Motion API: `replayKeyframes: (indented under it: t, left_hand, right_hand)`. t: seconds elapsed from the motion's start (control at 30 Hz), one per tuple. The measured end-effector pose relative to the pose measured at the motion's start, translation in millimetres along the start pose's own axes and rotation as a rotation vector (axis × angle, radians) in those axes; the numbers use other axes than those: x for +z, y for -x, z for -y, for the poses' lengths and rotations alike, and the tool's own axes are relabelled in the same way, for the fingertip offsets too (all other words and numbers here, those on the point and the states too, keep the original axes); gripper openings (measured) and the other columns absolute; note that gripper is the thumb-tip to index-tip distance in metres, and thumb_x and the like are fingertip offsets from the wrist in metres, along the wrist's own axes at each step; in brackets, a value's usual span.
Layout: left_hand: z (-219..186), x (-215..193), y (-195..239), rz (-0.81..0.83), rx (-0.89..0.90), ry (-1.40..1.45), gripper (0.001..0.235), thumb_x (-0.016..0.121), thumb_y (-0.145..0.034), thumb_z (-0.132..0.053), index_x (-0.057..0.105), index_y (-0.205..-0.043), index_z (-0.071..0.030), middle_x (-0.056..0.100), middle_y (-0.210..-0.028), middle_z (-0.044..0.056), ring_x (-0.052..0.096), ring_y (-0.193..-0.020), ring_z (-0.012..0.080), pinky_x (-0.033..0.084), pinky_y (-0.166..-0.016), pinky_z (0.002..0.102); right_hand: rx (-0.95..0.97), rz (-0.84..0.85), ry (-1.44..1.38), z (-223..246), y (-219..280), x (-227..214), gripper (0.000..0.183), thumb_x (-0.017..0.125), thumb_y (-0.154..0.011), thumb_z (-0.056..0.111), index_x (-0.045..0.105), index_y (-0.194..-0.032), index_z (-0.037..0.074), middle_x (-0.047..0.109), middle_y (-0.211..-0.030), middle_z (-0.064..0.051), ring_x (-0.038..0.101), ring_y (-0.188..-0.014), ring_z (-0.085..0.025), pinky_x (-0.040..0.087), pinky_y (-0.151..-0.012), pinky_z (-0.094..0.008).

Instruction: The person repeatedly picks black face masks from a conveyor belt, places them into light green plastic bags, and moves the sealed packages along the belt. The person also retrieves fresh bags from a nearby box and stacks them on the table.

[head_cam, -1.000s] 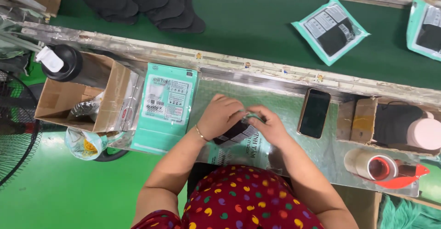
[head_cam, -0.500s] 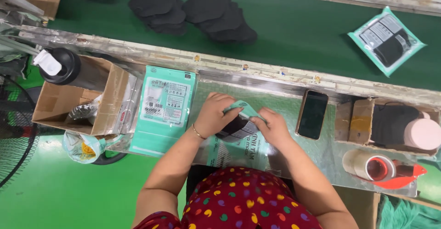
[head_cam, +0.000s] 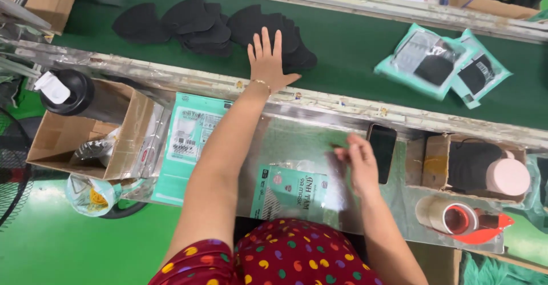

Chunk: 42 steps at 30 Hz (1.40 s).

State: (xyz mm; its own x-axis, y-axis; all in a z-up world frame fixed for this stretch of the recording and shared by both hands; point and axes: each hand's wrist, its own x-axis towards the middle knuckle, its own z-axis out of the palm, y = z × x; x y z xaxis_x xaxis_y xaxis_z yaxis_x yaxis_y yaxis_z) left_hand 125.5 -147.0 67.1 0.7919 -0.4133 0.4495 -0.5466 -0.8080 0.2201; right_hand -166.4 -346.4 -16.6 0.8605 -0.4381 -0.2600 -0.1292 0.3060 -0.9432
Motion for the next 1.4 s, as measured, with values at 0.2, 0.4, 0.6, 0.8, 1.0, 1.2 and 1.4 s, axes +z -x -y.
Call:
replayKeyframes:
  t: [0.2, 0.4, 0.6, 0.8, 1.0, 1.2, 1.4]
  left_hand:
    - [41, 73, -1, 0.203, 0.04, -0.001, 0.068, 0.08, -0.085, -0.022, 0.054, -0.144, -0.004, 0.065, -0.129, 0.013, 0.06, -0.122, 0.0326, 0.047, -0.102, 0.047]
    - [-39, -74, 82, 0.426, 0.781, 0.669, 0.068, 0.082, -0.069, -0.01, 0.062, -0.134, -0.015, 0.068, -0.13, 0.006, 0.063, -0.122, 0.0305, 0.047, -0.107, 0.044]
    - [-25, -94, 158, 0.138, 0.407, 1.004, 0.092, 0.09, -0.074, -0.024, 0.042, -0.151, -0.012, 0.053, -0.148, 0.014, 0.05, -0.137, 0.0367, 0.037, -0.118, 0.044]
    - [-10, 22, 213, 0.361, 0.071, 0.973, 0.095, 0.09, -0.074, -0.018, 0.042, -0.154, -0.008, 0.054, -0.146, 0.019, 0.051, -0.136, 0.0388, 0.04, -0.116, 0.045]
    - [-20, -10, 190, 0.431, 0.084, 0.924, 0.096, 0.089, -0.068, -0.018, 0.041, -0.149, -0.001, 0.055, -0.142, 0.023, 0.054, -0.13, 0.0426, 0.042, -0.111, 0.047]
    - [-4, 36, 217, 0.351, 0.034, 0.84, 0.072, 0.081, -0.074, -0.006, 0.052, -0.14, -0.005, 0.061, -0.135, 0.02, 0.057, -0.127, 0.0407, 0.045, -0.111, 0.045]
    - [21, -3, 214, 0.21, 0.265, 0.625, 0.039, 0.063, -0.077, 0.006, 0.066, -0.113, -0.008, 0.069, -0.119, 0.016, 0.062, -0.119, 0.0392, 0.049, -0.105, 0.047]
  right_hand:
    - [-0.398, 0.084, 0.629, -32, 3, -20, 0.034, 0.07, -0.102, 0.012, 0.066, -0.135, 0.006, 0.07, -0.12, -0.011, 0.065, -0.101, -0.022, 0.053, -0.093, -0.032]
    - [-1.048, 0.077, 1.131, 107, 29, 74, 0.082, 0.08, -0.06, 0.001, 0.053, -0.138, 0.007, 0.064, -0.128, -0.021, 0.058, -0.126, -0.04, 0.039, -0.112, -0.05]
    - [-0.834, 0.475, 0.593, 51, 22, 45, 0.079, 0.085, -0.079, 0.008, 0.046, -0.148, 0.007, 0.062, -0.141, -0.012, 0.056, -0.136, -0.033, 0.039, -0.123, -0.044]
    - [-0.564, 0.393, 0.446, -20, -1, 55, 0.102, 0.089, -0.071, 0.015, 0.028, -0.151, 0.004, 0.048, -0.14, -0.016, 0.044, -0.134, -0.027, 0.019, -0.122, -0.044]
    - [-1.002, 0.406, 0.773, 26, 7, 68, 0.062, 0.09, -0.055, 0.021, 0.07, -0.113, 0.008, 0.047, -0.14, -0.03, 0.026, -0.143, -0.042, 0.008, -0.122, -0.049]
    - [-0.635, 0.5, 0.43, -39, 5, 45, 0.045, 0.08, -0.08, 0.011, 0.06, -0.119, 0.007, 0.064, -0.133, -0.011, 0.056, -0.137, -0.033, 0.043, -0.117, -0.043]
    - [-0.338, 0.477, 0.424, -65, 0, 20, 0.04, 0.067, -0.091, 0.015, 0.071, -0.13, 0.009, 0.072, -0.126, -0.011, 0.067, -0.121, -0.029, 0.05, -0.109, -0.038]
